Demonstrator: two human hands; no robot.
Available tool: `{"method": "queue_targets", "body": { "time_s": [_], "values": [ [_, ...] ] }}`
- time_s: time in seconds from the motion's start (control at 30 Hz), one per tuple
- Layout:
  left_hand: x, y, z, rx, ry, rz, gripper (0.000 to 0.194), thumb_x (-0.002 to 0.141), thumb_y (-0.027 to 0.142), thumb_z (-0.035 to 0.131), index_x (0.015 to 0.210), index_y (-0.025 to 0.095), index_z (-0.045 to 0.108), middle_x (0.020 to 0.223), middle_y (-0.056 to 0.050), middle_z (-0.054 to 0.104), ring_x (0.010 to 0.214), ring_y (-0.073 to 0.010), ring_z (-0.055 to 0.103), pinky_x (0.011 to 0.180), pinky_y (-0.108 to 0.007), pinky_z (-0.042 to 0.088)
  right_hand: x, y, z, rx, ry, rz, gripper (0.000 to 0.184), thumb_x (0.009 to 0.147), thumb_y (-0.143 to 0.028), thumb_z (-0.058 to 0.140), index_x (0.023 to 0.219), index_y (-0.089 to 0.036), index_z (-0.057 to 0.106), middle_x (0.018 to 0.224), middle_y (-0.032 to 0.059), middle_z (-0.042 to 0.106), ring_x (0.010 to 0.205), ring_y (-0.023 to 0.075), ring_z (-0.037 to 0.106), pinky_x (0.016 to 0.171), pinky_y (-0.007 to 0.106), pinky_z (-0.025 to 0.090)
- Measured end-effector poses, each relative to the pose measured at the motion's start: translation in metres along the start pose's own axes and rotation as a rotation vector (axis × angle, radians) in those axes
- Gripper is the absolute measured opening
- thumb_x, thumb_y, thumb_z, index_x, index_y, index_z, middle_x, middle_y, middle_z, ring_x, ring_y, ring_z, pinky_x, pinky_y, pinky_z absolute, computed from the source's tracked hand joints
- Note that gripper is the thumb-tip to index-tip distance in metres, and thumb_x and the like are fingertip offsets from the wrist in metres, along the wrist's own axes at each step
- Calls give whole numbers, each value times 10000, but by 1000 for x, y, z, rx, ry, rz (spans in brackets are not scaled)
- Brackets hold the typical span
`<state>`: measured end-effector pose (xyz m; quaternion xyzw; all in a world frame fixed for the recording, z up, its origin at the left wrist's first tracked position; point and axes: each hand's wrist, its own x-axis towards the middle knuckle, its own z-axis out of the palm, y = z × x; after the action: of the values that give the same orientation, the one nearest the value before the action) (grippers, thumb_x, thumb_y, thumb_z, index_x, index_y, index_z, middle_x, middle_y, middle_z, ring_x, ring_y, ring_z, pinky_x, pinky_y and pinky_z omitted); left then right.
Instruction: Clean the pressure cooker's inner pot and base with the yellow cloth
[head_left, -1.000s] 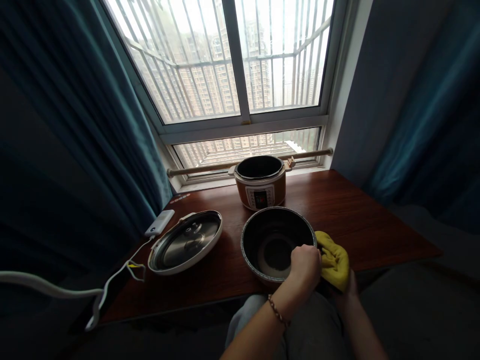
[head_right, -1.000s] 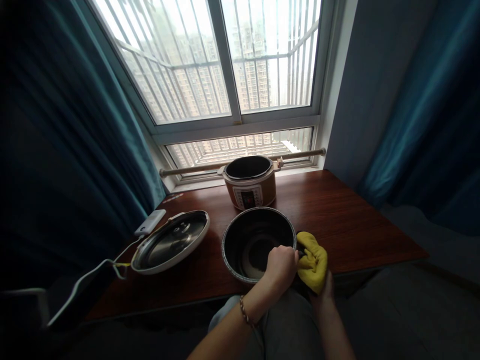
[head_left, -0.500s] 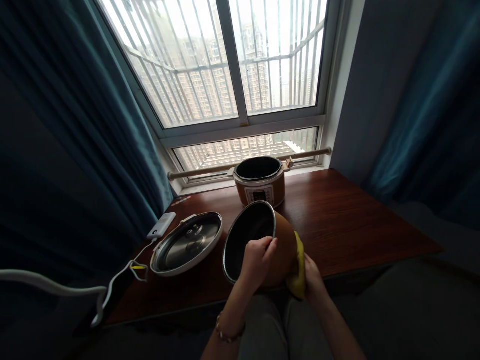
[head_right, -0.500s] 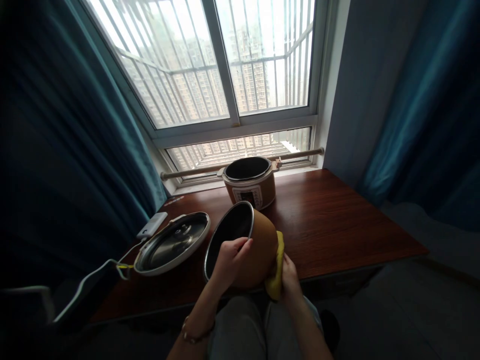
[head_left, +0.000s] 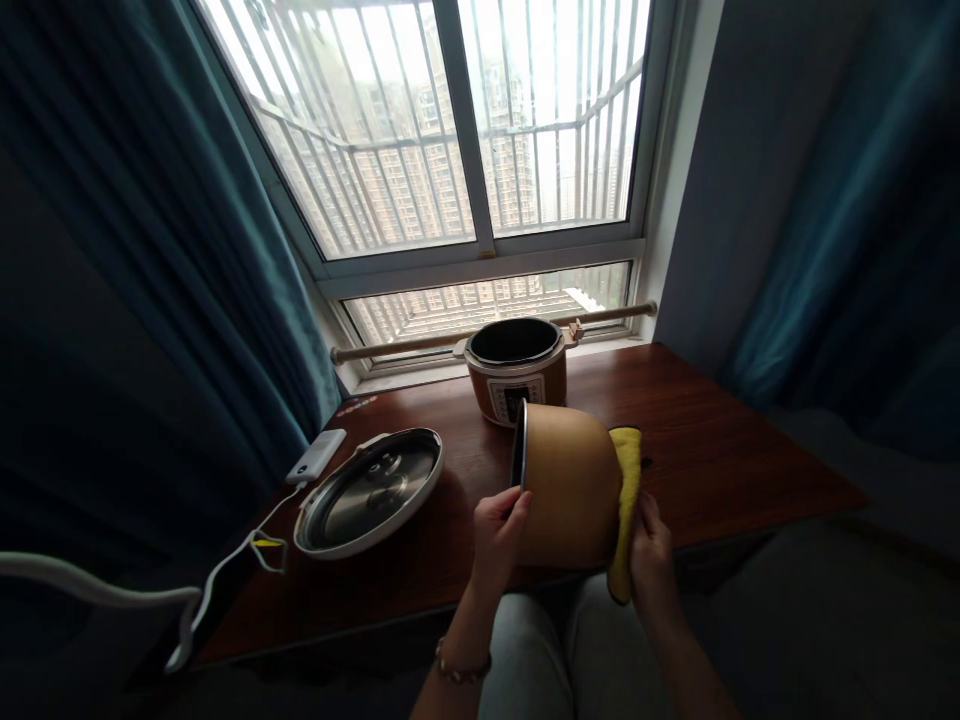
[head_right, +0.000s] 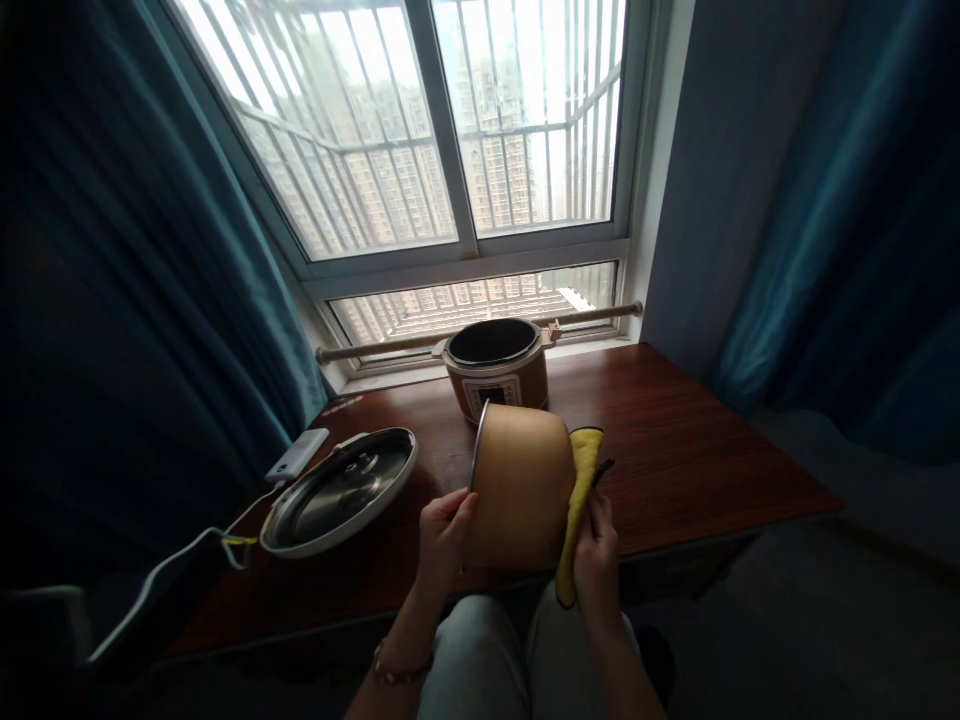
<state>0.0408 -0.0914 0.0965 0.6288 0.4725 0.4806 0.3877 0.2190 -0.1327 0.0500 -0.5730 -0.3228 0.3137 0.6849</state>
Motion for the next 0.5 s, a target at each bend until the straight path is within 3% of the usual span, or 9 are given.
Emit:
{"method": "queue_targets", "body": {
  "time_s": [0.2,0.5],
  "values": [
    [1,-17,9,-59,7,-17,424,771,470,484,501,162,374,521,37,275,510,-79,270,457,-208,225,3,-3,-5,-10,30,-15,292,744,-404,525,917,-184,609,942,56,608,939,219,537,815,303,413],
    [-2,-19,10,-78,60,-11,410,777,427,483,486,162,369,514,37,267,502,-76,259,451,-208,213,1,0,-5,-18,24,-24,260,741,-356,514,915,-190,611,1001,56,589,985,220,516,857,300,386]
  ]
}}
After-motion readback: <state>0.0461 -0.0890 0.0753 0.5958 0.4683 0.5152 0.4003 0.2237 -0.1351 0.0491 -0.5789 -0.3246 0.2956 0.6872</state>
